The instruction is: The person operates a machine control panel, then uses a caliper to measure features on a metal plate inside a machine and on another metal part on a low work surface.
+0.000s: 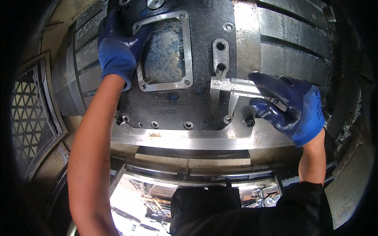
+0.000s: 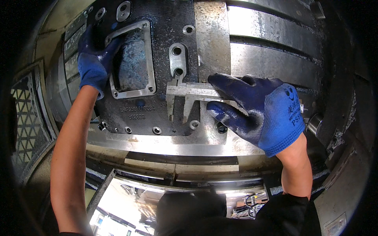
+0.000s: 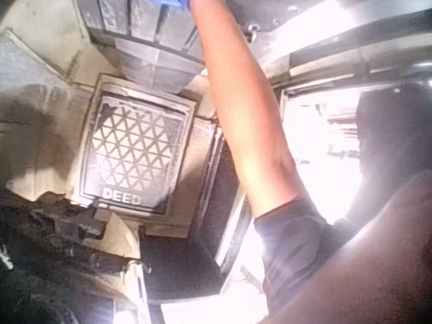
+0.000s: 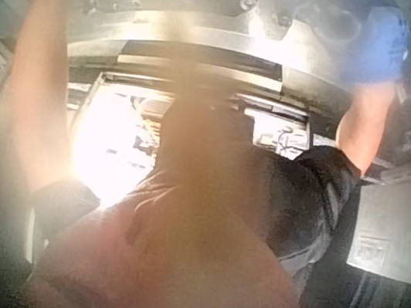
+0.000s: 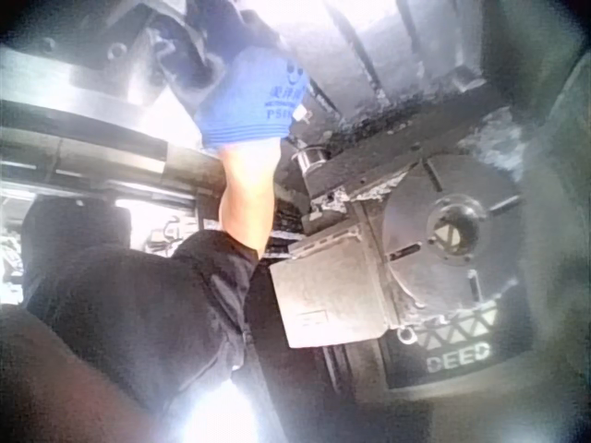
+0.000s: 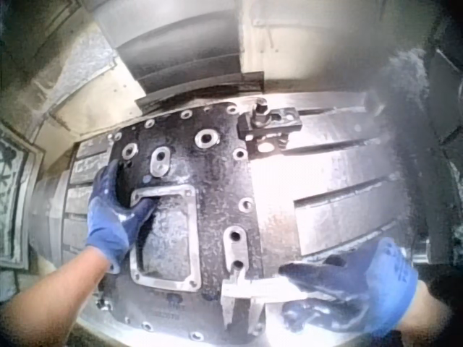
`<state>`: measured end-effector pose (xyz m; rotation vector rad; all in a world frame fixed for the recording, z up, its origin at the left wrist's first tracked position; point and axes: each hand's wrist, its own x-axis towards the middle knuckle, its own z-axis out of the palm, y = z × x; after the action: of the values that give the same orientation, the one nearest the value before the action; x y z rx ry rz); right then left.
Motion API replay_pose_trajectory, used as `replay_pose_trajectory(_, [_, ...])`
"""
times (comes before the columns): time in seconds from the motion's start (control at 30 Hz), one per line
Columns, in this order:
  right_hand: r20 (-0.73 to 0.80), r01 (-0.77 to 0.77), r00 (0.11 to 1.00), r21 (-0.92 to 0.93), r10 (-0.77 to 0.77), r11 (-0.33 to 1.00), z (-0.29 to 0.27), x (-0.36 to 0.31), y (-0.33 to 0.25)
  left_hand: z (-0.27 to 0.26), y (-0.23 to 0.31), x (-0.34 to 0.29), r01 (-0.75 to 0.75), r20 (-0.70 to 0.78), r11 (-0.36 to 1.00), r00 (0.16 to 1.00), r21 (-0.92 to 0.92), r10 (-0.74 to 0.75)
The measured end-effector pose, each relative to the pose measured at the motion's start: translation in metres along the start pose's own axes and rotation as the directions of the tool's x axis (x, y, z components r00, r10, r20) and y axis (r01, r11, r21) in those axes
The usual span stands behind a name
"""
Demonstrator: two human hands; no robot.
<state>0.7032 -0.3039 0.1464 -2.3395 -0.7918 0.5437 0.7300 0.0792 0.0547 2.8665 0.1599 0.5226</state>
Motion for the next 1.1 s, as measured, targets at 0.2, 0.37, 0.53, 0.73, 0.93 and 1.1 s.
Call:
replay_pose_trajectory(0.2, [-0.062,0.064,0.996,-0.042,-0.066,0.997,0.004,0.001,0.004,0.000,-0.001,-0.001,-0.013,-0.011,1.000,1.000,0.010,0.013])
replay_pose_trajectory(0.37, [-0.053,0.076,0.995,-0.086,-0.081,0.993,0.004,0.001,0.009,0.002,-0.005,0.001,-0.022,-0.006,1.000,1.000,0.009,0.022])
replay_pose_trajectory(0.53, [-0.026,0.065,0.997,-0.065,-0.066,0.996,0.001,0.002,0.010,0.004,-0.006,-0.001,-0.001,-0.006,1.000,1.000,0.010,0.001])
replay_pose_trajectory(0.73, [-0.038,0.080,0.996,-0.052,-0.082,0.995,0.002,0.003,0.012,0.000,0.000,0.000,0.013,0.004,1.000,1.000,-0.006,-0.013])
replay_pose_trajectory(0.93, [-0.025,0.088,0.996,-0.043,-0.089,0.995,0.002,0.004,0.013,0.002,-0.005,0.000,-0.013,0.003,1.000,1.000,0.010,0.013])
replay_pose_trajectory(1.1, [-0.036,0.095,0.995,-0.069,-0.098,0.993,0.005,0.004,0.013,0.001,-0.002,0.000,-0.019,-0.017,1.000,1.000,0.010,0.019])
